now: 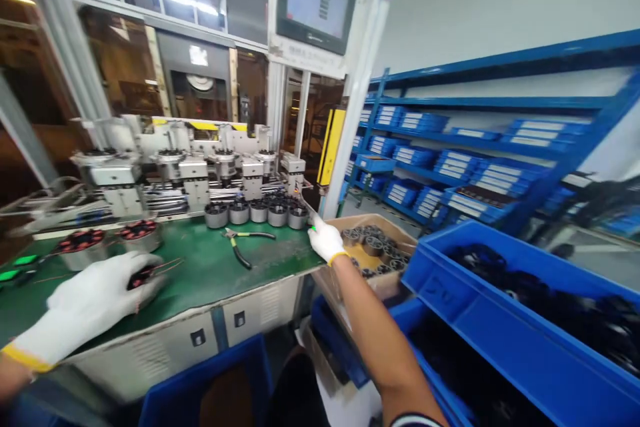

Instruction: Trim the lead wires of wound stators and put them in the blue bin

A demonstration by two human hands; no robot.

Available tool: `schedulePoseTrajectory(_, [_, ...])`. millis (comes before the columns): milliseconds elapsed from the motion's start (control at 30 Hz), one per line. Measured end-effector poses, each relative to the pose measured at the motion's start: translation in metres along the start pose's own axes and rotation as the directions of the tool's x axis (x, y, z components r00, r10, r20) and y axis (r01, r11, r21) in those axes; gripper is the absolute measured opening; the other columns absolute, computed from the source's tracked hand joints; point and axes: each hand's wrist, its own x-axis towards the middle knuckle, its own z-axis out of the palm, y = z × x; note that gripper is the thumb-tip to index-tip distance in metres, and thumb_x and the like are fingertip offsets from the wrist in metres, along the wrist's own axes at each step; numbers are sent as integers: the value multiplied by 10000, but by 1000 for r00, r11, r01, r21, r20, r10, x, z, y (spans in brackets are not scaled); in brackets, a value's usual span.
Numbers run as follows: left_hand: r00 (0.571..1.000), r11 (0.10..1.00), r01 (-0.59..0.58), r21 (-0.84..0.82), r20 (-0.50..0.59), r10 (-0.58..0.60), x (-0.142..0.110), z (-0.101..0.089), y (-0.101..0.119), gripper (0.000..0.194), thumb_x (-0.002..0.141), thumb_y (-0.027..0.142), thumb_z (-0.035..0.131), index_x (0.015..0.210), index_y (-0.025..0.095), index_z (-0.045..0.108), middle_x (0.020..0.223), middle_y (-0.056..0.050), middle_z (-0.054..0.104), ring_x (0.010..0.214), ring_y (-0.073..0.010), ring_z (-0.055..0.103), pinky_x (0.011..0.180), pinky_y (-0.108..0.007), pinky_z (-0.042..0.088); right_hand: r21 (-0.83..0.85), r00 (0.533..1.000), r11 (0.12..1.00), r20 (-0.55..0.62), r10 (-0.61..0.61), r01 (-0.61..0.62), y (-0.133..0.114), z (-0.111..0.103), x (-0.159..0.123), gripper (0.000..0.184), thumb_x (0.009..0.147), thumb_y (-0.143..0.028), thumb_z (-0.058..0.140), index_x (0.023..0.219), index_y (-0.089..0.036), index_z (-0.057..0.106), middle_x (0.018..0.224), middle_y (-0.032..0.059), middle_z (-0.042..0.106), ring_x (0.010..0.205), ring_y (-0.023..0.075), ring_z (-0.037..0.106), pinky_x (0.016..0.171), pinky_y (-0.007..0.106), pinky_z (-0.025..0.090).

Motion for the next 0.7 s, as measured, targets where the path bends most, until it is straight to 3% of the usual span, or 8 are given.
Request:
schedulePoseTrajectory(100, [999, 1000, 15, -11, 45, -14, 3, 1, -1, 489, 848, 585, 343, 1140, 290, 601, 1167, -50, 634, 966, -290, 629, 720, -383, 466, -9, 1000, 1000, -18, -9, 9, 4, 10, 0, 547, 922, -344, 391, 1433, -154, 346, 1100, 119, 654, 1026, 233, 607, 831, 277, 420])
schedulePoseTrajectory(267, [999, 999, 42, 16, 27, -43, 2, -1, 2, 483, 828, 580, 375, 1132, 292, 615, 1145, -50, 645, 940, -301, 635, 691, -385, 468, -3, 996, 997, -47, -73, 73, 3, 12, 0, 530, 933, -345, 378, 1424, -147, 345, 1185, 141, 611, 1046, 244, 595, 850, 300, 411])
schedulePoseTrajectory(400, [998, 1000, 26, 9, -51, -26, -1, -1, 6, 411, 825, 548, 411, 1064, 294, 629, 1094, -26, 648, 953, -267, 623, 679, -349, 455, -5, 989, 990, -38, -141, 141, 3, 10, 4, 520, 919, -370, 417, 1402, -181, 386, 1219, 161, 585, 1005, 272, 610, 839, 345, 418])
schedulePoseTrajectory(500, [994, 1000, -10, 3, -110, 11, -3, -3, 8, 330, 821, 484, 454, 1015, 285, 631, 1017, -14, 652, 927, -239, 615, 689, -328, 439, 8, 989, 997, -129, -77, 79, 3, 8, 4, 510, 939, -412, 371, 1377, -155, 418, 1126, 175, 623, 967, 287, 622, 816, 364, 429])
schedulePoseTrajectory(600, [989, 999, -39, -11, -144, 37, -1, -3, 7, 283, 812, 466, 484, 974, 286, 632, 962, -4, 649, 886, -226, 606, 684, -322, 423, 86, 926, 993, -376, -47, 85, -10, 8, -10, 514, 924, -439, 400, 1323, -121, 464, 1131, 163, 617, 1031, 282, 591, 870, 369, 425])
schedulePoseTrajectory(700, [984, 996, -84, -36, -158, 77, 3, -2, 5, 270, 815, 462, 498, 959, 277, 631, 956, -4, 646, 894, -220, 599, 704, -319, 416, 160, 849, 917, -461, -257, 365, -46, 11, -35, 497, 882, -411, 485, 1297, -137, 484, 1215, 112, 584, 1140, 231, 530, 987, 343, 380])
